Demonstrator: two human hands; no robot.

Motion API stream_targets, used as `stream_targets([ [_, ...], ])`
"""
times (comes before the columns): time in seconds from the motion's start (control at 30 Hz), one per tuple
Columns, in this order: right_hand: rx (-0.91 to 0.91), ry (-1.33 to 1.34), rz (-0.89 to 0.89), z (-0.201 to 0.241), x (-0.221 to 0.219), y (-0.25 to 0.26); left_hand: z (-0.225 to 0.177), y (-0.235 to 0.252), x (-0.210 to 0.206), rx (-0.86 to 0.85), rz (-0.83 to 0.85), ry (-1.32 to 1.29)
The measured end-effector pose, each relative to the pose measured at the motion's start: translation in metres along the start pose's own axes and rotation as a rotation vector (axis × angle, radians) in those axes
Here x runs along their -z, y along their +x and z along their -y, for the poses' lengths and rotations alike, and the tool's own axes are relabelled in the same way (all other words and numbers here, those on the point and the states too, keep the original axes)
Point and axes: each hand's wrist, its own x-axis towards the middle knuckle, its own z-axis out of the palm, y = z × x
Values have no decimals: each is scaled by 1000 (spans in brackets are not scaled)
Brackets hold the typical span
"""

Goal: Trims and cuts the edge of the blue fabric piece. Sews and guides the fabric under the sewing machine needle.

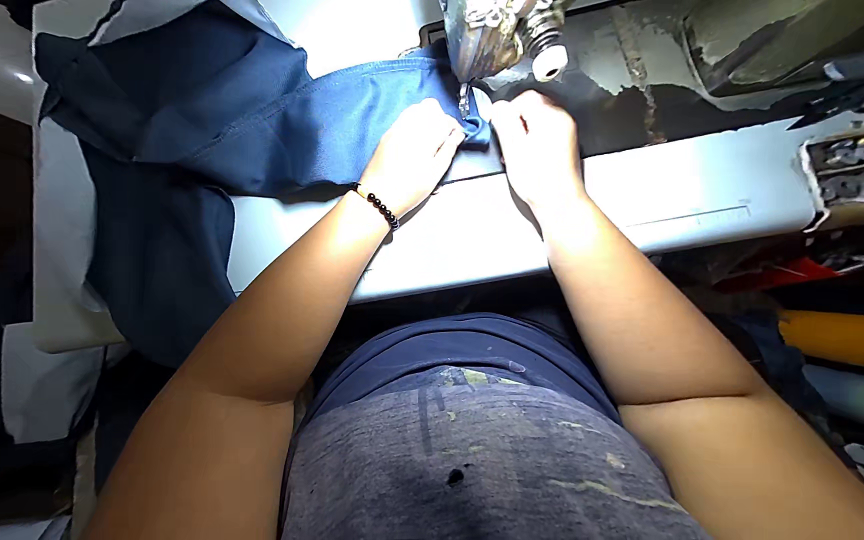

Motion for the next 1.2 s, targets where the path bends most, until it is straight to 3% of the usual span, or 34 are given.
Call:
stream_targets([
  [0.1, 55, 66, 53, -7, 6, -1, -17, -10, 20, 2, -40, -17],
  [0.2, 147, 64, 127, -10, 5, 3, -26, -34, 47, -5, -11, 140],
  [0.33, 125, 157, 139, -11, 2, 11, -7, -55, 60, 211, 254, 301],
  [0.43, -19, 375, 250, -5, 8, 19, -1, -50, 66, 152, 138, 285],
  [0.53, -295, 763, 356, 10, 23, 8, -13, -35, 83, 49, -44, 228],
  [0.6, -480, 946, 395, 24, 31, -20, -20, -26, 96, 61, -28, 223],
  [0.67, -515, 1004, 421, 32, 31, -59, -24, -23, 102, 112, 98, 255],
  [0.77, -412, 1064, 415, 29, 27, -93, -38, -18, 90, 64, 120, 184],
  [0.87, -450, 1061, 439, 26, 30, -89, -60, -3, 69, -5, 150, -31],
  [1.03, -514, 1131, 406, 23, 31, -81, -36, 16, 20, 405, 337, -172],
  [1.2, -560, 1179, 399, 21, 32, -81, -34, 11, 14, 490, 296, -226],
])
